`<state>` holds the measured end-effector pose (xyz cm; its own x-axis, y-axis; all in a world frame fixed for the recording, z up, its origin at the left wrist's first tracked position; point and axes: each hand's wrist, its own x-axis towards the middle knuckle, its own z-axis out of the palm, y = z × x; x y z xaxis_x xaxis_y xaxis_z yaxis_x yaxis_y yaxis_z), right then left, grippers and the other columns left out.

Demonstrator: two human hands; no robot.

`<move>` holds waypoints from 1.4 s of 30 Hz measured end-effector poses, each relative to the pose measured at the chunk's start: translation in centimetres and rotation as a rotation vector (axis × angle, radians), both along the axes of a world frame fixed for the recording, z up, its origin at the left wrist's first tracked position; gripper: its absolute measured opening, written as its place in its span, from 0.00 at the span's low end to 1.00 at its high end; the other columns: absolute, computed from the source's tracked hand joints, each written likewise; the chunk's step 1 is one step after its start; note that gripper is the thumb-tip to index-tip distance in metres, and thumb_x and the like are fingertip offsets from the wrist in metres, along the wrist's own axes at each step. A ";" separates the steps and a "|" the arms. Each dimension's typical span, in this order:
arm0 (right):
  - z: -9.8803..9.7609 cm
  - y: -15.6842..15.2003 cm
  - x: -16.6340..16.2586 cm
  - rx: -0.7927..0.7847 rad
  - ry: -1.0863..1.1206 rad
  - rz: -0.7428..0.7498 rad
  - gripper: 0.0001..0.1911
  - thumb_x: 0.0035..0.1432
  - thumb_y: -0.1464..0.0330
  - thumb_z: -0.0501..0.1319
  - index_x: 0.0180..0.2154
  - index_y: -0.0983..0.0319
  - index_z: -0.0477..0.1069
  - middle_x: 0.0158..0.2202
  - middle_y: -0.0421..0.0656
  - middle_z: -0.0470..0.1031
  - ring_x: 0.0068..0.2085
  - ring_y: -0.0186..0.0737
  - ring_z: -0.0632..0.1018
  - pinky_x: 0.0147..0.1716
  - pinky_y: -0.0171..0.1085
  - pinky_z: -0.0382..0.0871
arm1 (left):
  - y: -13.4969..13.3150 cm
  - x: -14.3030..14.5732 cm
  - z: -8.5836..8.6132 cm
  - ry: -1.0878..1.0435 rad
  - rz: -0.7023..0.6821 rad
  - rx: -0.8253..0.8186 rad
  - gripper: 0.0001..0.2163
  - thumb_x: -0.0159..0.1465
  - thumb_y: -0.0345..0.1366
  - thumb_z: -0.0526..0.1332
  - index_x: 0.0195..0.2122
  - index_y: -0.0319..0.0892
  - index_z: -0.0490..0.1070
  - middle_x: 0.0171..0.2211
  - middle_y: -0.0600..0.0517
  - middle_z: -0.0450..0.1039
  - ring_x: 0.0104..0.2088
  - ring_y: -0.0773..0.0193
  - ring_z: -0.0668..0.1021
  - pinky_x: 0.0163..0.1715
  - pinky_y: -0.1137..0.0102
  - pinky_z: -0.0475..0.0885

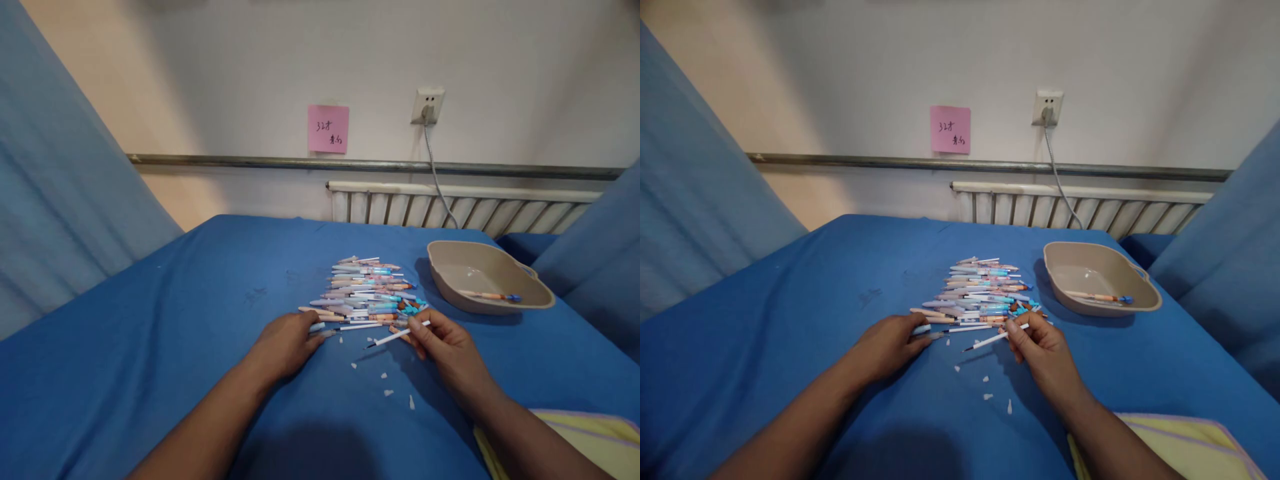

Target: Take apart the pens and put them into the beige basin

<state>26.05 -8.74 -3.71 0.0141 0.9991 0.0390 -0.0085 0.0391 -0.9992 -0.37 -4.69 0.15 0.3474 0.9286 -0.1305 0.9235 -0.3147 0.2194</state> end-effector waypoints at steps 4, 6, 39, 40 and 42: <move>0.0 0.0 -0.2 0.012 0.008 0.005 0.17 0.55 0.55 0.61 0.26 0.61 0.66 0.19 0.35 0.65 0.21 0.30 0.65 0.23 0.32 0.57 | 0.0 -0.1 0.2 -0.041 0.005 -0.012 0.16 0.63 0.47 0.53 0.48 0.50 0.70 0.42 0.48 0.77 0.40 0.54 0.77 0.33 0.69 0.67; 0.2 0.1 -0.3 0.013 0.012 0.004 0.18 0.55 0.54 0.61 0.25 0.61 0.66 0.19 0.36 0.65 0.21 0.31 0.65 0.23 0.32 0.57 | 0.1 -0.1 0.3 -0.052 0.010 0.003 0.16 0.63 0.46 0.53 0.48 0.50 0.70 0.42 0.48 0.77 0.40 0.54 0.77 0.33 0.69 0.67; 1.1 0.5 -0.6 0.023 0.045 -0.027 0.20 0.52 0.52 0.61 0.24 0.61 0.65 0.17 0.35 0.63 0.20 0.30 0.64 0.22 0.31 0.57 | -0.5 3.3 -0.3 -0.491 -0.103 -0.037 0.15 0.66 0.42 0.48 0.38 0.43 0.71 0.32 0.53 0.74 0.34 0.63 0.74 0.35 0.73 0.66; 1.0 0.5 -0.6 0.023 0.049 -0.026 0.19 0.52 0.52 0.61 0.24 0.61 0.65 0.17 0.35 0.63 0.20 0.30 0.64 0.22 0.31 0.57 | 0.5 3.1 0.0 -0.460 -0.072 0.016 0.14 0.66 0.42 0.48 0.41 0.43 0.71 0.33 0.53 0.75 0.34 0.62 0.75 0.36 0.72 0.66; 1.0 0.5 -0.6 0.023 0.053 -0.024 0.20 0.51 0.51 0.62 0.24 0.61 0.65 0.18 0.35 0.64 0.20 0.30 0.64 0.21 0.31 0.57 | 2.8 3.0 0.8 -0.362 -0.045 0.079 0.15 0.65 0.40 0.47 0.43 0.44 0.70 0.34 0.52 0.76 0.34 0.62 0.76 0.36 0.71 0.67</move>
<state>25.44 -8.19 -2.69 0.0407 0.9973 0.0610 -0.0601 0.0634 -0.9962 2.58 -1.90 0.94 0.3987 0.9136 0.0799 0.7754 -0.3824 0.5026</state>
